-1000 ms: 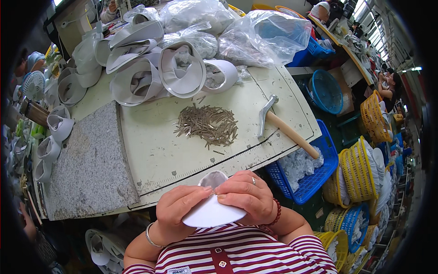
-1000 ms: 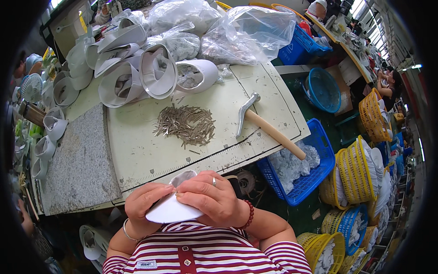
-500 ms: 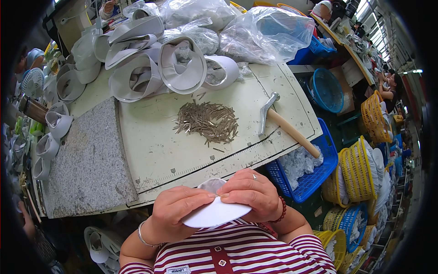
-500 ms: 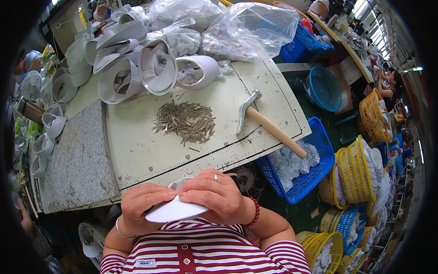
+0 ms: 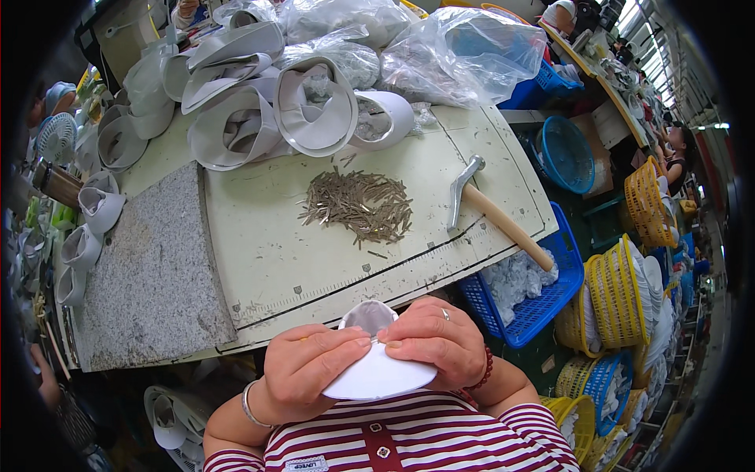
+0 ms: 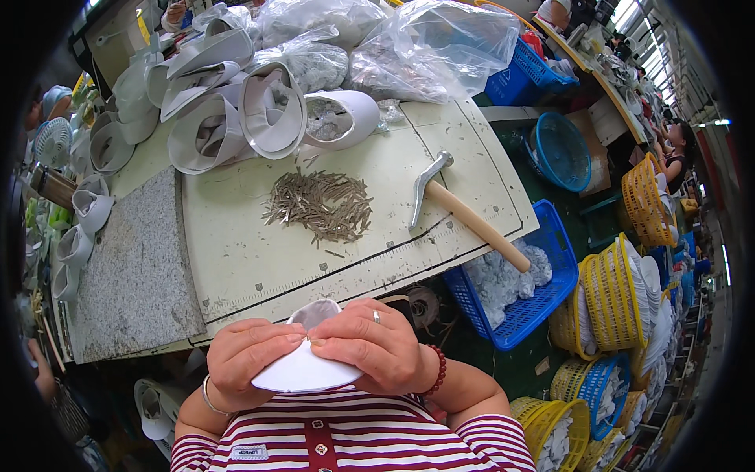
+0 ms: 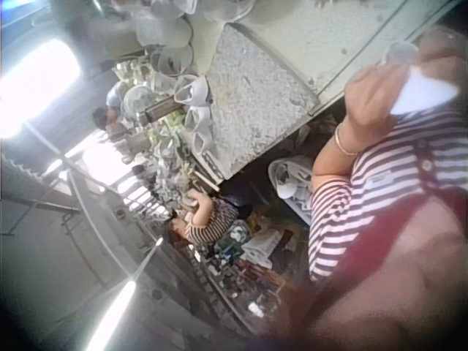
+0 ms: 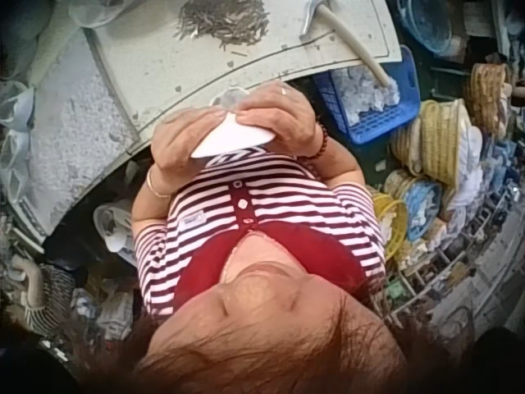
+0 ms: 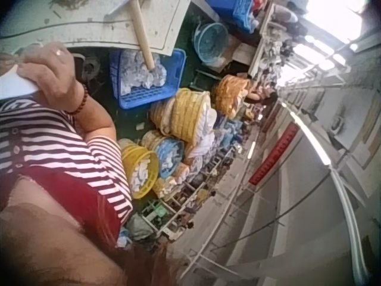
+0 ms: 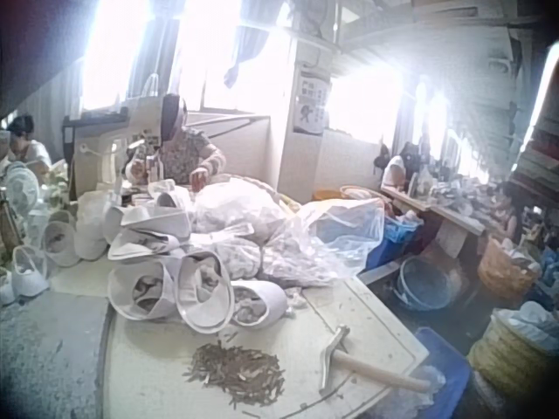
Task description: The person manually inserts decorative pins and tacks into a shoe upper, then secures them in place with a cobbler's hammer.
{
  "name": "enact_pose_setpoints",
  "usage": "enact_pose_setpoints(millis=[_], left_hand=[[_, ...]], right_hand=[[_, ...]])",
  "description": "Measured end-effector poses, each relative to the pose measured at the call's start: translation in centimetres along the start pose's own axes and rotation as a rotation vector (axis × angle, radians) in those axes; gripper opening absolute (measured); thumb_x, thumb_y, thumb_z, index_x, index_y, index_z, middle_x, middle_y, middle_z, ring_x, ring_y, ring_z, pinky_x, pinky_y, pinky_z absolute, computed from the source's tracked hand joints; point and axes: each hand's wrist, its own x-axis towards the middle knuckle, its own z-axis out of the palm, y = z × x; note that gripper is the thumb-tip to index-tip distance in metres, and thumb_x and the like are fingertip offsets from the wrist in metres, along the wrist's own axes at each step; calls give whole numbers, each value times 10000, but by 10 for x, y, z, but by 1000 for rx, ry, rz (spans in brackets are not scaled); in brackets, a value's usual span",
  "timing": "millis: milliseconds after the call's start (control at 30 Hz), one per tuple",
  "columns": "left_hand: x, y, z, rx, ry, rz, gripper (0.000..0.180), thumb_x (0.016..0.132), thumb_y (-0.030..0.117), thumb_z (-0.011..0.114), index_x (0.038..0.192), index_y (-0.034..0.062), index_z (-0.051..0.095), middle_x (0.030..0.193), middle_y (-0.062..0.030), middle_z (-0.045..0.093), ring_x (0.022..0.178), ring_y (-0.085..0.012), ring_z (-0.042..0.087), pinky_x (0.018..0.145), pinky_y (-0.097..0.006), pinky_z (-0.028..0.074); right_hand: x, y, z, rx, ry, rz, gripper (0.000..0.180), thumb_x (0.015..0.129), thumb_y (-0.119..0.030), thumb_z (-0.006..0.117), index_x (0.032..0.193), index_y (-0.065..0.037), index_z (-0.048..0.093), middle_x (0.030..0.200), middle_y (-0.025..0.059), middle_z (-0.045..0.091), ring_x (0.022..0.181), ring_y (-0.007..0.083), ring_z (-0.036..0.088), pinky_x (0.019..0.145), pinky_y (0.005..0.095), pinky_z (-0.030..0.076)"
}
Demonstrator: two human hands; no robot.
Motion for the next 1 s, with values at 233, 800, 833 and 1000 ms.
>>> enact_pose_setpoints(millis=[233,800,833,1000], left_hand=[[-3,1,1,63,-18,72,374,708,111,773,1033,-39,664,955,-197,712,779,-273,719,673,-340,574],[2,-1,6,-104,-2,51,347,737,124,743,1036,-37,675,900,-169,713,769,-245,714,645,-322,564],[2,-1,7,-95,2,42,336,740,121,739,1029,-38,676,894,-169,714,772,-246,717,649,-325,566],[-1,5,13,-15,45,43,295,750,116,723,994,-44,678,873,-166,712,758,-246,716,651,-326,571]], right_hand=[[-4,-3,6,-190,68,-132,306,767,-120,736,1030,8,646,961,154,676,777,249,685,692,344,547],[-3,1,2,53,78,-64,389,757,-132,770,1093,-27,603,995,128,643,832,267,664,720,355,550],[-3,1,3,46,77,-53,385,755,-127,768,1088,-28,601,991,131,641,828,270,662,722,358,550],[-5,-3,7,5,90,-53,361,754,-97,752,1067,-16,592,980,155,633,803,277,658,708,372,552]])
